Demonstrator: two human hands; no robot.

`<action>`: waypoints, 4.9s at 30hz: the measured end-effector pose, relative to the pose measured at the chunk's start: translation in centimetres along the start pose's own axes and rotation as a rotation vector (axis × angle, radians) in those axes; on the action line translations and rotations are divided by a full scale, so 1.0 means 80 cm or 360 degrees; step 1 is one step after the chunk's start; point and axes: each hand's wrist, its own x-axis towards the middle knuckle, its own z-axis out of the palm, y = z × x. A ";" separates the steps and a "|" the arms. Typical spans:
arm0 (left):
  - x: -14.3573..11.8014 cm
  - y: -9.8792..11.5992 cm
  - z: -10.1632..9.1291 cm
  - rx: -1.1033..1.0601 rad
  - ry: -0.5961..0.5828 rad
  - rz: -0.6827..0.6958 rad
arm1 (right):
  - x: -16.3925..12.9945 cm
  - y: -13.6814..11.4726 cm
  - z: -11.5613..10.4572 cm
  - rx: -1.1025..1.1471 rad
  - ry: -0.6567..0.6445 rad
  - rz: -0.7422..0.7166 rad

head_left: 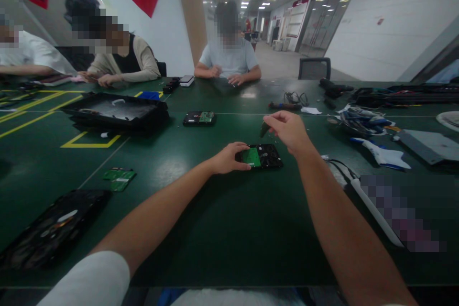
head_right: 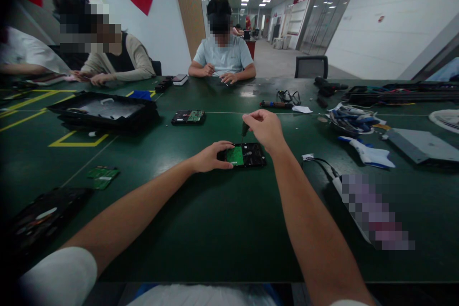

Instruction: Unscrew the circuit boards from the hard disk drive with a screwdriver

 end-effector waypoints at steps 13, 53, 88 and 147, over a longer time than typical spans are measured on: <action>0.001 -0.005 0.002 0.0017 0.0025 0.0025 | -0.001 0.000 0.001 0.0181 -0.0328 -0.0051; 0.003 -0.006 0.002 -0.0002 0.0007 0.0003 | -0.003 -0.003 0.004 0.0133 -0.0253 -0.0007; 0.001 0.002 -0.002 -0.0011 -0.0004 -0.0001 | 0.003 0.006 0.007 0.0041 -0.0081 0.0047; -0.001 0.002 -0.003 -0.0041 -0.0013 -0.0018 | 0.002 0.014 0.007 -0.0047 -0.0165 -0.0032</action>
